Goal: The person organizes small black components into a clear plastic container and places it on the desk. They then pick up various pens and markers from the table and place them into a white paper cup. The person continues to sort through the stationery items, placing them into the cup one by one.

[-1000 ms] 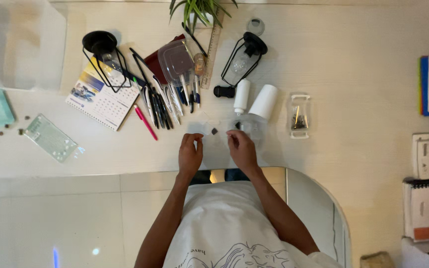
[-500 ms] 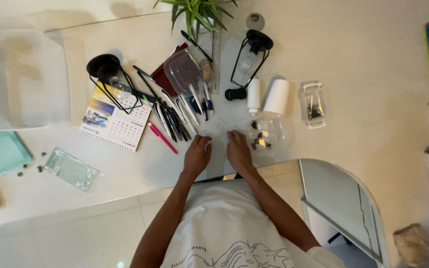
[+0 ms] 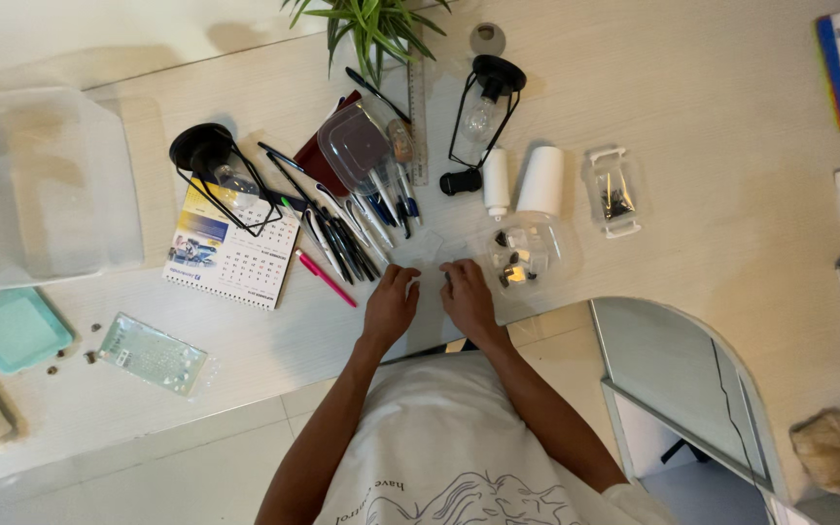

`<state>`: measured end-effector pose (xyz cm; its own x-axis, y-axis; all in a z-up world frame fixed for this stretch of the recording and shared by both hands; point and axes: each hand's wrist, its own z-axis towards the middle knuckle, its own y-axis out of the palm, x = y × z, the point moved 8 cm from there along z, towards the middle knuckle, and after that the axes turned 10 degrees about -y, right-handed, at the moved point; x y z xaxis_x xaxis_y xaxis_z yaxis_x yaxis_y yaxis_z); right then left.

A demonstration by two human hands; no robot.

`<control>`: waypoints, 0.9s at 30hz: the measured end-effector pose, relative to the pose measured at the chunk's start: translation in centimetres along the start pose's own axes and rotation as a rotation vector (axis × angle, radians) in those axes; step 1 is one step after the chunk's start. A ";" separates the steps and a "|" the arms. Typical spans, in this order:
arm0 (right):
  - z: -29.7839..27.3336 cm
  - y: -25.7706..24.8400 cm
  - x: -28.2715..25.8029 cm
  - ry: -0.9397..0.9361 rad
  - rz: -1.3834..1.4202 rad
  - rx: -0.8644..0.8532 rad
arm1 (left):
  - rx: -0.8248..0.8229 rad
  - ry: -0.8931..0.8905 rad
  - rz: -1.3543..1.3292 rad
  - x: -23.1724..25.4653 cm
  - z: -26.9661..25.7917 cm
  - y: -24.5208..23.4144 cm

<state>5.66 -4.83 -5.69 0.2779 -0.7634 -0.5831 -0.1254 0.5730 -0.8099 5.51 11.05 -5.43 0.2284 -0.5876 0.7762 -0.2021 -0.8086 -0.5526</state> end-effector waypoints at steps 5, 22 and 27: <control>-0.2 -1.0 -0.6 0.070 0.276 0.016 | 0.111 0.094 -0.112 1.4 -0.7 -0.1; -4.0 -9.5 7.7 0.352 0.560 0.196 | 0.166 0.021 -0.291 9.1 -2.4 4.6; -4.7 -11.6 10.2 0.308 0.511 0.236 | 0.206 0.043 -0.272 10.4 -3.2 6.3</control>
<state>5.48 -20.67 -2.55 -0.0524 -0.4069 -0.9120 0.0529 0.9108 -0.4094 3.61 -0.05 0.13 0.2061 -0.3514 0.9133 0.0585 -0.9272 -0.3700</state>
